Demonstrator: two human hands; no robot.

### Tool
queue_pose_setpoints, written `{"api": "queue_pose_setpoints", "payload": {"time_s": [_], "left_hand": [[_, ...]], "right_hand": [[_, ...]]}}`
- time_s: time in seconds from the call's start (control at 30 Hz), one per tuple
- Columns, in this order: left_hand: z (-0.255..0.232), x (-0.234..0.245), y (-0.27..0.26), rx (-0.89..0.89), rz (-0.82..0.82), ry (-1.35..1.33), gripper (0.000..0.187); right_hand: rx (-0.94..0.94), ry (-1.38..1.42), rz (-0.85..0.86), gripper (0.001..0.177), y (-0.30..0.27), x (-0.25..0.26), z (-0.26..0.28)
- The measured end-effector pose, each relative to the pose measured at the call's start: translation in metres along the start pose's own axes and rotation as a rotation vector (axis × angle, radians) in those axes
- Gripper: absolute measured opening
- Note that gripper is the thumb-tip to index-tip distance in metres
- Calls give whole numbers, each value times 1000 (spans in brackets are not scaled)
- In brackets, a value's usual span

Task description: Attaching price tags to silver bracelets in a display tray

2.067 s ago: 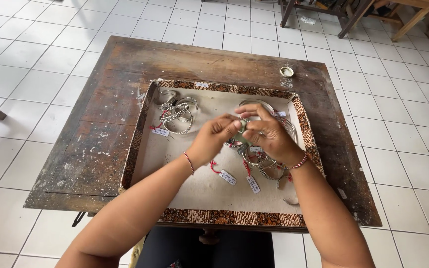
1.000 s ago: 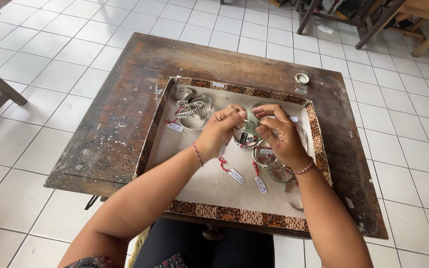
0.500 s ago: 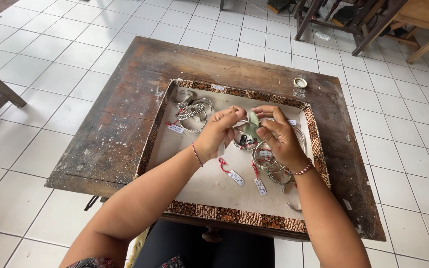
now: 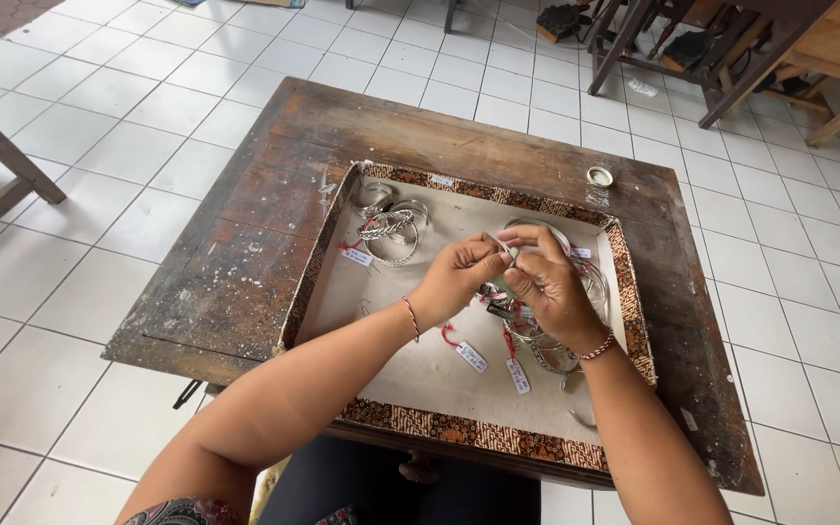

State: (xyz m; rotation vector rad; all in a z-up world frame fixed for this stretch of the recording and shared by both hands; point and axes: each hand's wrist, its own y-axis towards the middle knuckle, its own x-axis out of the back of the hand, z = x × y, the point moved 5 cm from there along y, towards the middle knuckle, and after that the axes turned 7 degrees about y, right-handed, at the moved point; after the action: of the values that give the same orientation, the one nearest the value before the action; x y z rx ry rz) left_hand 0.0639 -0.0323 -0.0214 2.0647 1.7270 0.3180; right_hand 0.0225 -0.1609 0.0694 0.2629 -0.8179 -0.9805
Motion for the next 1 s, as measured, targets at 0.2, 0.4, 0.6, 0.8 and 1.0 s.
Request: {"api": "queue_pose_setpoints", "payload": {"time_s": [0.2,0.4,0.6,0.8,1.0], "left_hand": [[-16,8,5,226,-159,-538,19],[-46,2,-10,321,-146,-486,27],[-9,4,5,260,-130,-391,37],[-16,4,-1,346,30,-258,33],[20,-13,-3,380,36,-382,38]], "right_hand": [[22,-14,-16,39,1,12,-4],[42,-18,-42,36,-12,10,-33],[67,-71,-36,31,-12,7,-34],[14,29,-6,38,-5,0,-11],[-85,193,-65,44,-4,3,-17]]}}
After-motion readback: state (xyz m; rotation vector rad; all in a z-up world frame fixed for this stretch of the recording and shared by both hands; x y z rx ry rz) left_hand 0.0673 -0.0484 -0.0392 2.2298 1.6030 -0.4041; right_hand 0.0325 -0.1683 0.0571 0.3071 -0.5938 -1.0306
